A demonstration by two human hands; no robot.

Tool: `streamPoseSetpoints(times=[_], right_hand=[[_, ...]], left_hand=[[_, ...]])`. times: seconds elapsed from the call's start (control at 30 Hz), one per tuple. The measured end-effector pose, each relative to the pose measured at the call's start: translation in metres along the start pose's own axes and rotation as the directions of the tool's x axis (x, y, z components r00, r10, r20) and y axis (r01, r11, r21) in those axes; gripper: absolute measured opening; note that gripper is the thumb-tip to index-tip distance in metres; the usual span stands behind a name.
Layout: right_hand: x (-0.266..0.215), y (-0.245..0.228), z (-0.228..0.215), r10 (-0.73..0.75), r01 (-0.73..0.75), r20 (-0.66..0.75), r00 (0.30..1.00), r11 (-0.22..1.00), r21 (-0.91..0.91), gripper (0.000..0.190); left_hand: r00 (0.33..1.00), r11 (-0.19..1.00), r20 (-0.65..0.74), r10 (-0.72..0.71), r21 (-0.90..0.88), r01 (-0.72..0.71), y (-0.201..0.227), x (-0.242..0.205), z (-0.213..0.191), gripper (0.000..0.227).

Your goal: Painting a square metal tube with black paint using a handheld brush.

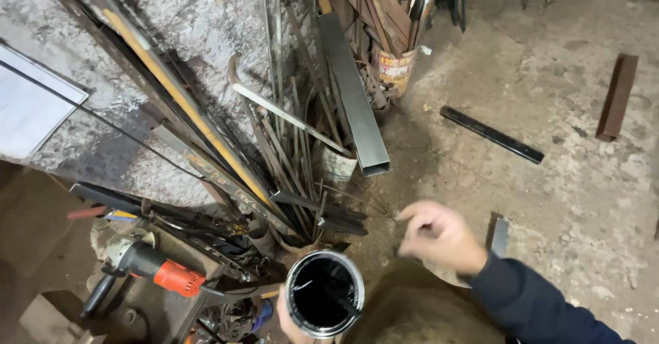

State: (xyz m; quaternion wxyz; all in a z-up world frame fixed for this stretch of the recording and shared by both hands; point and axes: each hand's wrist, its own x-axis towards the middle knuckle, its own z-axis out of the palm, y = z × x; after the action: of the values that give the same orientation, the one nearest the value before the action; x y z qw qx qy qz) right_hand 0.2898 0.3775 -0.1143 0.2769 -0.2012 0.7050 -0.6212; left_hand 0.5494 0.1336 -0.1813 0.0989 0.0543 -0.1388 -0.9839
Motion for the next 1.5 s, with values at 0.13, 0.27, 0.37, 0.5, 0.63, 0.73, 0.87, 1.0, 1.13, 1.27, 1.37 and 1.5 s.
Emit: streamPoseSetpoints(times=[0.13, 0.27, 0.37, 0.5, 0.63, 0.73, 0.87, 1.0, 1.13, 1.27, 1.37, 1.5], right_hand=[[-0.013, -0.076, 0.071, -0.443, 0.555, 0.346, 0.827, 0.737, -0.385, 0.121], [-0.010, -0.060, 0.091, -0.648, 0.722, 0.324, 0.689, 0.652, -0.233, 0.109], [-0.014, -0.043, 0.092, -0.574, 0.640, 0.302, 0.762, 0.737, -0.215, 0.075], [-0.016, -0.053, 0.093, -0.487, 0.525, 0.234, 0.841, 0.839, -0.141, 0.069], [-0.014, -0.056, 0.088, -0.678, 0.712, 0.221, 0.701, 0.643, -0.283, 0.083], [-0.018, -0.067, 0.088, -0.645, 0.667, 0.171, 0.744, 0.704, -0.245, 0.094], [-0.015, -0.080, 0.100, -0.680, 0.680, 0.104, 0.726, 0.689, -0.251, 0.097], [-0.019, -0.077, 0.108, -0.739, 0.718, 0.159, 0.654, 0.541, -0.438, 0.100], [-0.018, -0.069, 0.104, -0.602, 0.627, 0.174, 0.779, 0.759, -0.178, 0.129], [-0.017, -0.077, 0.099, -0.417, 0.450, 0.212, 0.884, 0.881, -0.143, 0.147], [-0.014, -0.072, 0.099, -0.427, 0.460, 0.228, 0.875, 0.880, -0.121, 0.147], [-0.011, -0.060, 0.098, -0.667, 0.714, 0.257, 0.699, 0.664, -0.220, 0.121]], left_hand=[[1.000, 1.000, -0.011, -0.007, 0.008, 0.007, -0.006, 0.072, 0.053, 0.072], [0.990, 0.999, -0.138, -0.032, 0.023, 0.036, -0.019, 0.077, 0.058, 0.072], [0.976, 0.999, -0.213, -0.048, -0.002, 0.048, -0.020, 0.071, 0.047, 0.071], [0.989, 0.978, -0.035, 0.141, 0.161, -0.134, 0.008, 0.055, 0.017, 0.038], [0.928, 0.700, -0.058, 0.368, 0.674, -0.236, 0.079, 0.041, 0.049, 0.015], [0.895, 0.677, -0.071, 0.441, 0.681, -0.279, 0.088, 0.043, 0.079, 0.017], [0.935, 0.847, -0.182, 0.305, 0.500, -0.179, 0.033, 0.052, 0.081, 0.027], [0.978, 0.956, -0.192, 0.078, 0.293, -0.019, -0.001, 0.053, 0.070, 0.038], [0.982, 0.989, -0.188, -0.024, 0.139, 0.050, 0.001, 0.049, 0.057, 0.046], [0.971, 0.990, -0.235, -0.052, 0.117, 0.081, 0.002, 0.045, 0.052, 0.041], [0.971, 0.981, -0.240, 0.001, 0.187, 0.045, 0.001, 0.048, 0.060, 0.041], [0.967, 0.865, -0.125, 0.220, 0.483, -0.134, 0.008, 0.049, 0.033, 0.030]])
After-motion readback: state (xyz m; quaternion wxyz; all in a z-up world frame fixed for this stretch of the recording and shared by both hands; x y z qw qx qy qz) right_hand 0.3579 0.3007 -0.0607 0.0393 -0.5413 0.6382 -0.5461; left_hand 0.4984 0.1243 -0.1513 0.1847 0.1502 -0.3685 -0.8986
